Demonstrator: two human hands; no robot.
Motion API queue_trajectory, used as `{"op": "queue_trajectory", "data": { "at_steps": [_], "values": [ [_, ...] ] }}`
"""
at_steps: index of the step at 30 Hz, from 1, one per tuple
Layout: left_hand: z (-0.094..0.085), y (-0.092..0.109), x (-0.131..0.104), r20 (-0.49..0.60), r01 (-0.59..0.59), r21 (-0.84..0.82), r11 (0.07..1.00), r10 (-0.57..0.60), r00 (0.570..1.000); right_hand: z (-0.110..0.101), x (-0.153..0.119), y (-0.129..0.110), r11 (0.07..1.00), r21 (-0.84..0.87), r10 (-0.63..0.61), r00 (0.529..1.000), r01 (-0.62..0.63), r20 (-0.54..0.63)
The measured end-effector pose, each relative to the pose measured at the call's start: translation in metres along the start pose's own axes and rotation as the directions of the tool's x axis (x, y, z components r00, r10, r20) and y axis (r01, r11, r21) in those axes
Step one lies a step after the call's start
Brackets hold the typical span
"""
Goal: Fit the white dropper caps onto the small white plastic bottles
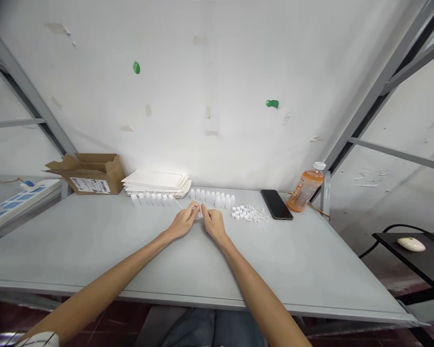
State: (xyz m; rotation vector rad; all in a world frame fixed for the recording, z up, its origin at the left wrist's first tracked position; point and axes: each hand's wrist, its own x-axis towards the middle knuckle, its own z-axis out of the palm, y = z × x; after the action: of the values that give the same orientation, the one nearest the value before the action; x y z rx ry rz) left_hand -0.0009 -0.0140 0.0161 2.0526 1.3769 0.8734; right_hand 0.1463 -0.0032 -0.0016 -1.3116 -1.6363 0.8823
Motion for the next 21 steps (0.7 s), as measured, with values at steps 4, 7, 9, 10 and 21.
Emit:
{"op": "queue_trajectory", "data": {
  "at_steps": [4, 7, 9, 10, 21],
  "values": [
    [0.007, 0.009, -0.005, -0.016, -0.015, 0.057, 0.998, 0.015, 1.000, -0.008, -0.004, 0.000, 1.000, 0.017, 0.018, 1.000, -0.018, -0.005],
    [0.012, 0.015, -0.006, -0.022, -0.007, 0.109, 0.994, 0.010, 1.000, -0.013, -0.007, 0.001, 1.000, 0.017, 0.023, 1.000, -0.023, -0.013],
    [0.014, 0.018, -0.007, -0.039, 0.008, 0.131, 0.991, -0.003, 0.999, -0.014, -0.007, 0.002, 1.000, 0.014, 0.019, 0.999, -0.018, -0.031],
    [0.015, 0.019, -0.007, -0.051, 0.016, 0.139, 0.990, -0.009, 0.999, -0.014, -0.008, 0.003, 1.000, 0.017, 0.012, 0.999, -0.011, -0.033],
    [0.016, 0.022, -0.023, -0.213, 0.126, 0.164, 0.978, -0.089, 0.973, -0.007, -0.020, -0.005, 0.984, 0.118, -0.135, 0.991, 0.131, 0.024]
  ]
}}
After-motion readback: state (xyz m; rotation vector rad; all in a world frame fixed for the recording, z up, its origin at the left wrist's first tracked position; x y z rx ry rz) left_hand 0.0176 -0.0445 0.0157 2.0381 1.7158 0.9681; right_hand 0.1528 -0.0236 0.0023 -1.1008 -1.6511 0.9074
